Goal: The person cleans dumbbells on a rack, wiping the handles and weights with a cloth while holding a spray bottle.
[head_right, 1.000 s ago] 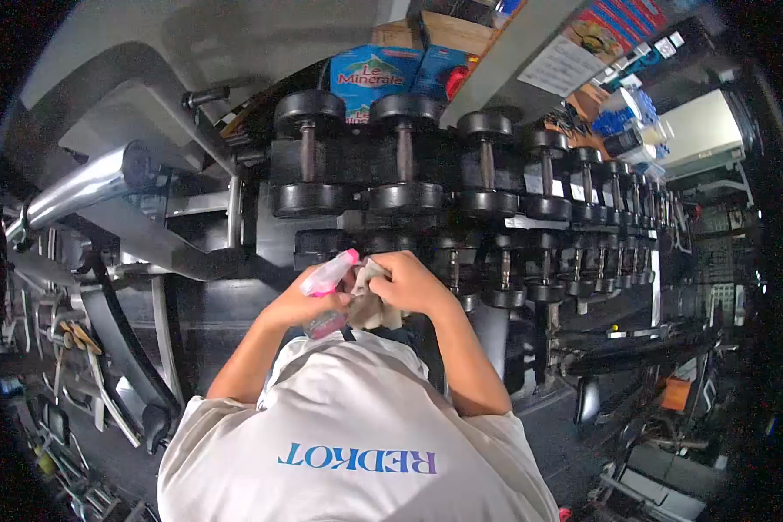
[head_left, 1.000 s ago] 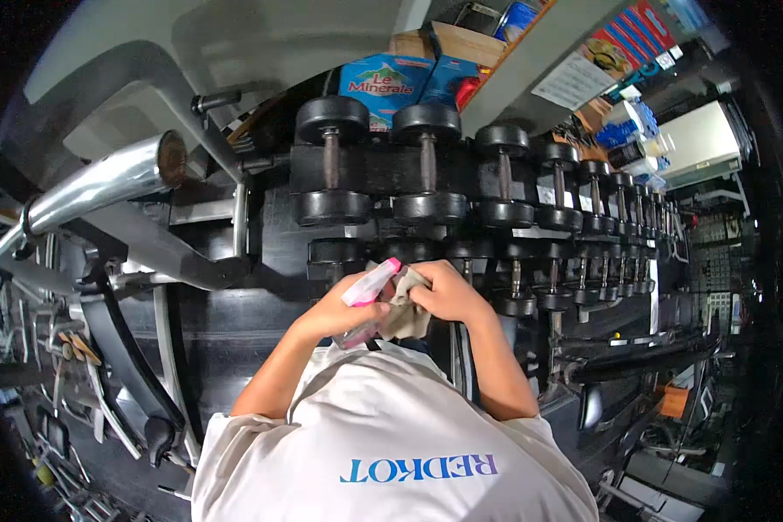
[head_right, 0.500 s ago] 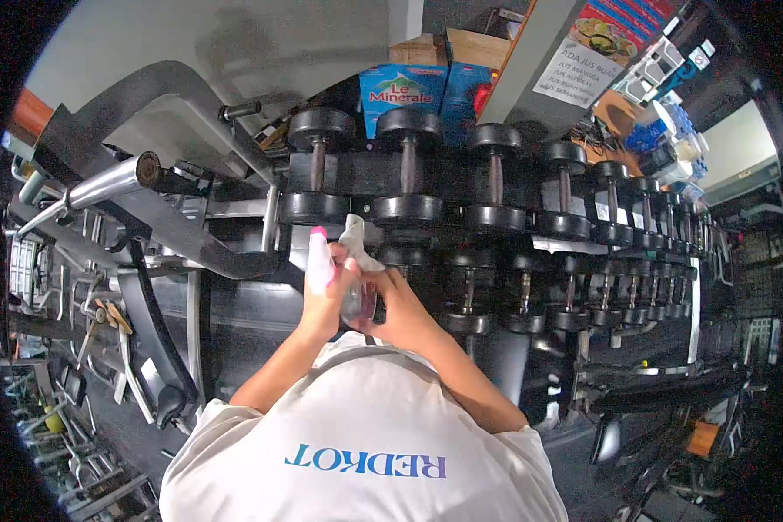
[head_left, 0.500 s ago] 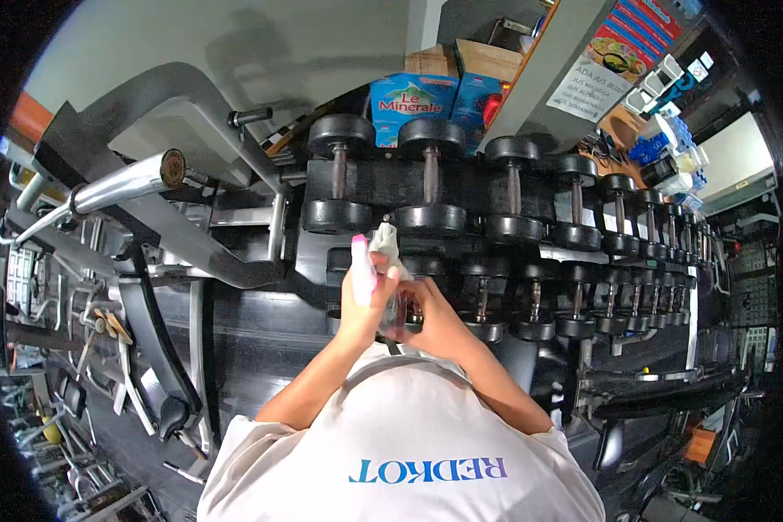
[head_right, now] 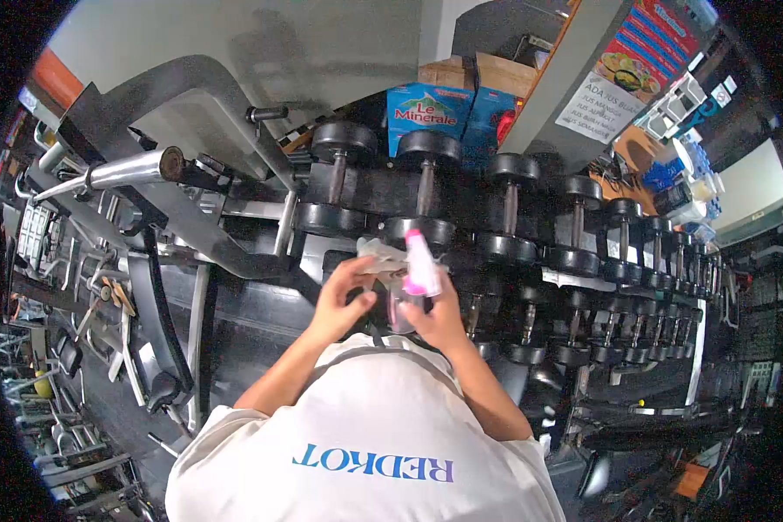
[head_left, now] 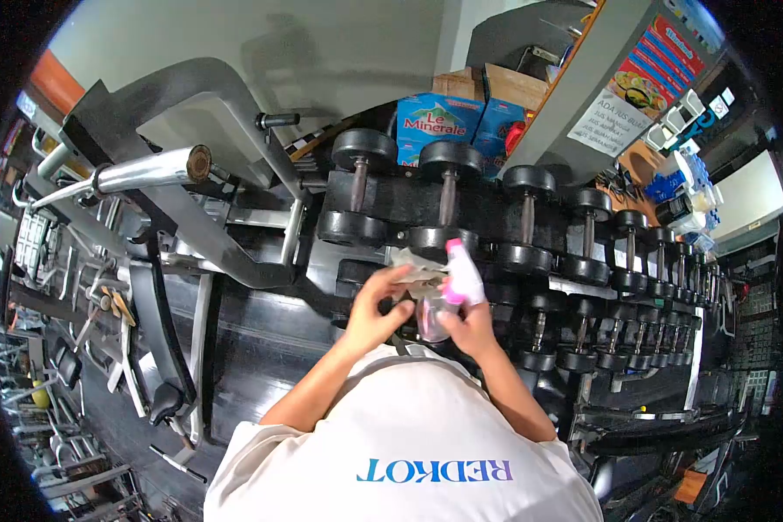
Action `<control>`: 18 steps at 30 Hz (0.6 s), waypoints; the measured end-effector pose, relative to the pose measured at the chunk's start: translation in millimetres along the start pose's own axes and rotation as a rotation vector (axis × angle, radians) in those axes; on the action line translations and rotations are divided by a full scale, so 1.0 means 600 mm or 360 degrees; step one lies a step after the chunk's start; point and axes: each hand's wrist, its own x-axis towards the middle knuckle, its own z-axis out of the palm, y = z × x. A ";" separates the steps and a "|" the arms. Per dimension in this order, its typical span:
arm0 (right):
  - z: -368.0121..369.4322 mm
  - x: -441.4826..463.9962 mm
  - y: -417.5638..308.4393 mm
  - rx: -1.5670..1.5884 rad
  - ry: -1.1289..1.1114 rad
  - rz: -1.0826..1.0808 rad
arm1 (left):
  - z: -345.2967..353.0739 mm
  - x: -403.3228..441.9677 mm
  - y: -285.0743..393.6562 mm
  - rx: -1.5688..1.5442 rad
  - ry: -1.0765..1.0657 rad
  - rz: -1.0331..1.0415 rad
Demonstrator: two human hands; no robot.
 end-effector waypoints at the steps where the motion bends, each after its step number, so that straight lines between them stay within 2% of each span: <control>1: -0.006 0.005 -0.015 0.0337 0.0072 0.0180 | -0.011 0.001 0.012 -0.0161 0.0117 -0.0169; 3: -0.043 0.005 0.022 0.0130 0.0016 0.0198 | -0.053 0.018 0.019 0.0355 0.0239 0.0091; 5: -0.057 0.016 0.006 0.0193 0.0091 0.0279 | -0.101 0.059 0.043 0.0705 0.0281 0.0397; 7: -0.061 0.026 0.010 0.0120 0.0074 0.0213 | -0.150 0.106 0.037 0.0718 0.0310 0.0558; 9: -0.055 0.028 0.012 0.0154 0.0151 0.0180 | -0.178 0.150 0.035 0.0906 0.0373 0.0381; 10: -0.046 0.027 0.005 0.0173 0.0168 0.0184 | -0.173 0.165 0.027 0.0947 0.0443 0.0450; 11: -0.038 0.022 0.014 0.0159 0.0157 0.0242 | -0.174 0.173 -0.024 0.1223 0.0502 0.0422; 13: -0.024 0.012 0.021 0.0103 0.0087 0.0237 | -0.163 0.165 -0.068 0.1734 0.0372 0.0395; 14: -0.018 0.008 0.019 -0.0003 0.0035 0.0238 | -0.163 0.174 -0.080 0.1682 0.0508 0.0536; 15: -0.004 -0.001 0.016 0.0081 0.0058 0.0331 | -0.169 0.185 -0.092 0.1671 0.0486 0.0547; 17: 0.003 -0.015 0.016 0.0027 0.0018 0.0379 | -0.184 0.204 -0.113 0.1476 0.0366 0.0243; 18: 0.006 -0.021 0.019 -0.0002 0.0015 0.0381 | -0.192 0.214 -0.125 0.1336 0.0422 0.0283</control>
